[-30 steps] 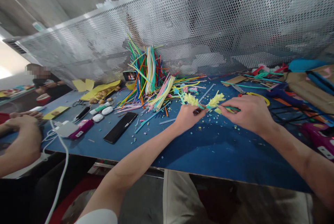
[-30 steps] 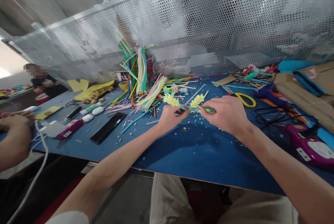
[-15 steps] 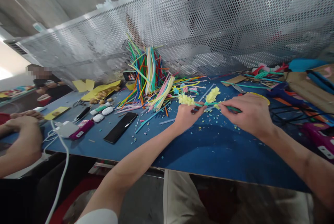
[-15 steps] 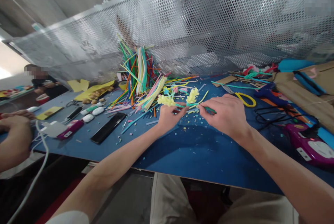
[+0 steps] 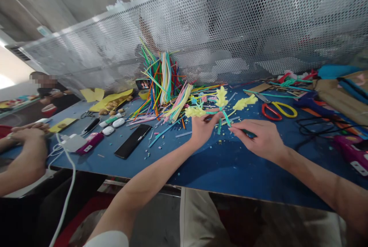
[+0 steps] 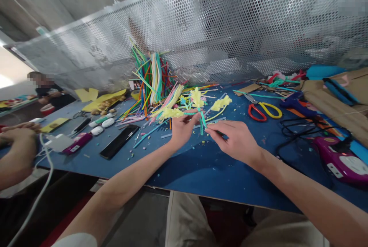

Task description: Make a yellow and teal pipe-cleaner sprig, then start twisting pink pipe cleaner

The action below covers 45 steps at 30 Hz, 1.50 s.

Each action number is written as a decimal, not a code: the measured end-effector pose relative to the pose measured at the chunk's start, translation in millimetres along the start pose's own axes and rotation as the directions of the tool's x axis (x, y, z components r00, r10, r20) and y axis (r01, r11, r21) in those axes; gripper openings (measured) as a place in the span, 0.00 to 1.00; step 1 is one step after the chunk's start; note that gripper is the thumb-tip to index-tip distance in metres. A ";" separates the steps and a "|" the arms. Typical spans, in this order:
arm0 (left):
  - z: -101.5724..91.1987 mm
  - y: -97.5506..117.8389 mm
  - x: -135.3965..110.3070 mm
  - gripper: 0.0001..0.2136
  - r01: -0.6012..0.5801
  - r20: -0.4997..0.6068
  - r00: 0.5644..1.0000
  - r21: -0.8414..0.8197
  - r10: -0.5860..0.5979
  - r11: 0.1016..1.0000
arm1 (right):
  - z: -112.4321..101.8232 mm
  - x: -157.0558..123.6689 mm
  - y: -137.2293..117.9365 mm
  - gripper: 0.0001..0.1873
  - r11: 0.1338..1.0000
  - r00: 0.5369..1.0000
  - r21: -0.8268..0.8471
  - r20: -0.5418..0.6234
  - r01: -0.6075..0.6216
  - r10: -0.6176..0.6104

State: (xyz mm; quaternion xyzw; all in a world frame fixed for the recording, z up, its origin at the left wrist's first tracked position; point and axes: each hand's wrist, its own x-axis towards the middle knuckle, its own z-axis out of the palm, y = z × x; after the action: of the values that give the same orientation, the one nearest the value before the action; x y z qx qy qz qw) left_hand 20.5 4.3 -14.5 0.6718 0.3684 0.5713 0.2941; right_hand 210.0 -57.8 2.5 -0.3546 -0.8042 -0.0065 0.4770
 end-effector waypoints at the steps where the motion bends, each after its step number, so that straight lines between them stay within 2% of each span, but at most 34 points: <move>1: 0.3 -0.2 0.0 0.12 0.011 -0.016 1.000 -0.052 -0.012 0.999 | 2.0 0.5 -0.7 0.06 0.993 0.994 0.066 0.049 -0.100 0.097; 3: 0.4 -0.5 0.5 0.12 -0.019 -0.031 0.999 -0.112 0.015 0.994 | 6.1 2.1 -1.3 0.09 0.931 0.948 0.208 0.176 -0.301 0.267; 6: -0.4 0.3 1.4 0.11 -0.116 -0.010 0.993 -0.091 0.116 0.989 | 11.3 3.6 0.5 0.09 0.769 0.865 0.411 0.339 -0.489 0.369; 8: -1.0 1.0 1.7 0.10 -0.161 0.027 0.986 -0.055 0.163 0.985 | 13.1 3.1 3.3 0.14 0.664 0.846 0.525 0.356 -0.533 0.397; 10: -1.4 1.1 1.6 0.09 -0.185 0.051 0.981 -0.027 0.186 0.982 | 13.2 1.9 6.1 0.20 0.584 0.854 0.627 0.316 -0.515 0.414; 13: -1.7 1.7 0.8 0.08 -0.232 0.047 0.971 -0.012 0.233 0.973 | 11.0 1.1 7.7 0.23 0.527 0.879 0.708 0.319 -0.470 0.355; 15: -1.8 4.2 -0.4 0.06 -0.284 0.068 0.956 -0.012 0.284 0.959 | 9.4 1.6 6.2 0.21 0.536 0.873 0.690 0.346 -0.486 0.344; 17: -1.8 8.6 -2.2 0.05 -0.331 0.130 0.936 -0.001 0.328 0.944 | 8.7 2.3 4.0 0.16 0.576 0.854 0.634 0.331 -0.516 0.400; 19: -1.4 13.7 -4.2 0.04 -0.367 0.100 0.926 0.006 0.365 0.930 | 8.8 2.0 3.0 0.11 0.611 0.841 0.591 0.258 -0.526 0.475; 22: -0.5 19.5 -6.6 0.03 -0.368 0.079 0.927 -0.002 0.367 0.930 | 9.3 -0.7 6.1 0.08 0.638 0.840 0.583 0.155 -0.503 0.520; 27: -1.1 20.2 -7.5 0.03 -0.370 0.066 0.926 -0.045 0.372 0.928 | 8.3 -3.3 14.2 0.08 0.614 0.843 0.617 0.164 -0.492 0.512; 29: -2.7 18.4 -6.5 0.03 -0.380 0.094 0.919 -0.044 0.383 0.924 | 7.7 -2.2 15.4 0.08 0.629 0.854 0.616 0.147 -0.474 0.499; 32: -6.7 14.9 -4.3 0.03 -0.418 0.154 0.896 -0.031 0.417 0.908 | 6.5 -0.5 15.9 0.08 0.643 0.856 0.613 0.111 -0.459 0.505; 36: -11.3 12.6 -2.8 0.06 -0.462 0.190 0.866 -0.053 0.463 0.885 | 5.2 -0.3 16.3 0.08 0.649 0.859 0.597 0.142 -0.471 0.492; 38: -11.9 13.2 -3.6 0.07 -0.460 0.190 0.866 -0.061 0.463 0.886 | 5.2 0.0 14.6 0.09 0.637 0.848 0.594 0.157 -0.491 0.507; 41: -11.2 15.0 -6.6 0.07 -0.435 0.168 0.884 -0.047 0.437 0.899 | 4.3 2.8 7.1 0.10 0.615 0.805 0.571 0.149 -0.544 0.574; 45: -9.2 15.1 -9.9 0.04 -0.385 0.154 0.912 0.005 0.380 0.923 | -1.0 10.4 -5.5 0.10 0.644 0.760 0.461 0.112 -0.611 0.641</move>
State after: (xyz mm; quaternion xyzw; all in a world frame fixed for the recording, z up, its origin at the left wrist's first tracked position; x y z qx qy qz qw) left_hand 13.1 -12.5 -6.0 0.7768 0.2168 0.5592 0.1918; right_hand 204.5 -56.4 12.9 -0.4829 -0.5929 0.3431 0.5454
